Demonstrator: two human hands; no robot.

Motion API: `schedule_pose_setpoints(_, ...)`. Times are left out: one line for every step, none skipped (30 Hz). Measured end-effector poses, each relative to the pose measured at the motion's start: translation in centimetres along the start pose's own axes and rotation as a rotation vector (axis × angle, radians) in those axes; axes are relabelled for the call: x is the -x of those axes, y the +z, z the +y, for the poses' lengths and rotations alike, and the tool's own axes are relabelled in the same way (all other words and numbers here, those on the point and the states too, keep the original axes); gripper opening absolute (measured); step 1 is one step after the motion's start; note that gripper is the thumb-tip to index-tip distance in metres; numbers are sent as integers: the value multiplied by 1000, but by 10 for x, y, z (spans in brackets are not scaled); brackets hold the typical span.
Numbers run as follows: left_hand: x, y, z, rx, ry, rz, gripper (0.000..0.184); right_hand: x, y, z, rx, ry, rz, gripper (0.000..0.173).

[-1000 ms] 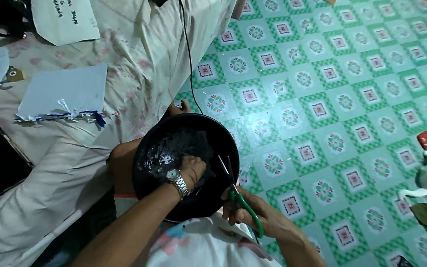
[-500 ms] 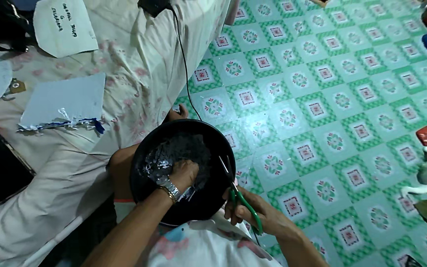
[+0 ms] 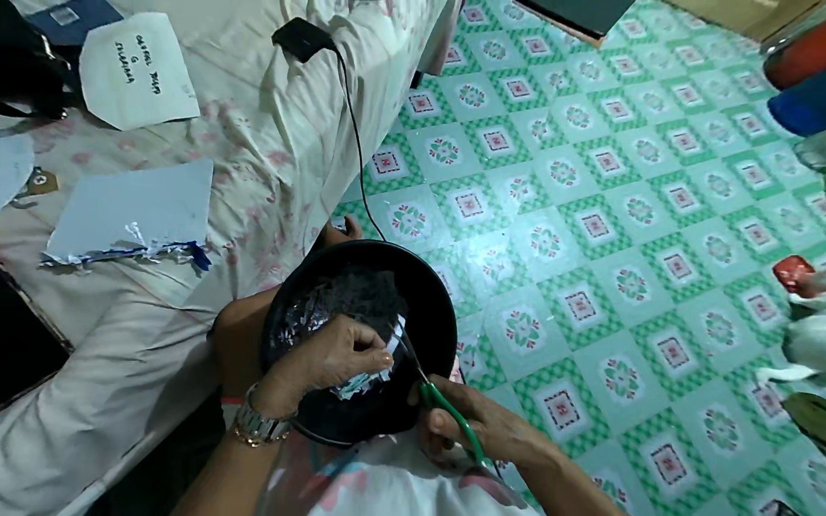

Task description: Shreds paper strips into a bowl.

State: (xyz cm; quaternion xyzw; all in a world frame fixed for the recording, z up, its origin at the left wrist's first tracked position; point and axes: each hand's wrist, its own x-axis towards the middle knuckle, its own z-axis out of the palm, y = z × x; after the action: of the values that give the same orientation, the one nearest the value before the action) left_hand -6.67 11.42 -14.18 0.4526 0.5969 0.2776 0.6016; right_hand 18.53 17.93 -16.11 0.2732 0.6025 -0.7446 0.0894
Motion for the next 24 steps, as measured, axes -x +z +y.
schedule_pose_setpoints(2, 0, -2, 9, 16, -40, 14, -2, 1, -1, -34, -2, -2, 67)
schedule_pose_setpoints(4, 0, -3, 21, 27, -70, 14, -3, 2, -1, -62, 0, 3, 66)
schedule_pose_setpoints(6, -1, -5, 30, 41, -88, 14, -4, 2, -2, -91, -3, 8, 64)
schedule_pose_setpoints(7, -1, -7, 39, 53, -99, 14, -5, 3, -2, -126, -16, 15, 63)
schedule_pose_setpoints(9, -1, -9, 48, 58, -106, 14, -6, 4, -2, -158, -37, 25, 60)
schedule_pose_setpoints(11, -2, -10, 52, 55, -108, 15, -7, 4, -1, -187, -57, 32, 58)
schedule_pose_setpoints(12, -2, -12, 52, 52, -105, 15, -7, 4, -1, -208, -72, 35, 56)
schedule_pose_setpoints(13, -2, -14, 51, 46, -100, 16, -8, 4, -1, -225, -83, 35, 54)
schedule_pose_setpoints(14, -2, -15, 54, 42, -93, 16, -9, 4, 0, -236, -92, 35, 52)
schedule_pose_setpoints(15, -3, -17, 61, 43, -86, 16, -9, 4, 0, -242, -100, 39, 49)
schedule_pose_setpoints(15, -2, -20, 74, 49, -76, 16, -9, 4, 1, -251, -110, 53, 45)
schedule_pose_setpoints(15, -2, -22, 87, 55, -64, 17, -9, 5, 1, -264, -124, 78, 40)
schedule_pose_setpoints(16, -2, -23, 103, 57, -51, 17, -9, 5, 2, -281, -132, 98, 36)
schedule_pose_setpoints(16, -2, -24, 118, 56, -31, 16, -9, 5, 2, -305, -137, 111, 33)
schedule_pose_setpoints(17, -1, -24, 133, 52, -3, 15, -8, 5, 2, -319, -138, 123, 31)
schedule_pose_setpoints(17, -1, -24, 145, 51, 24, 15, -7, 5, 3, -321, -137, 127, 32)
schedule_pose_setpoints(17, -1, -25, 153, 56, 44, 14, -5, 3, 4, -304, -136, 107, 36)
schedule_pose_setpoints(17, -2, -25, 161, 65, 60, 15, -3, 1, 6, -263, -129, 64, 41)
schedule_pose_setpoints(17, -3, -26, 168, 70, 67, 17, -1, 0, 7, -216, -106, 17, 49)
schedule_pose_setpoints(17, -3, -26, 175, 72, 66, 18, 1, 0, 7, -175, -72, -21, 55)
schedule_pose_setpoints(17, -2, -27, 181, 73, 60, 18, 2, 0, 5, -149, -32, -45, 59)
schedule_pose_setpoints(16, -2, -27, 185, 71, 51, 17, 2, 2, 3, -138, 1, -56, 60)
schedule_pose_setpoints(15, -1, -26, 186, 70, 43, 16, 0, 3, 2, -136, 15, -61, 61)
schedule_pose_setpoints(14, 0, -26, 186, 71, 33, 16, -2, 5, 1, -154, 1, -59, 59)
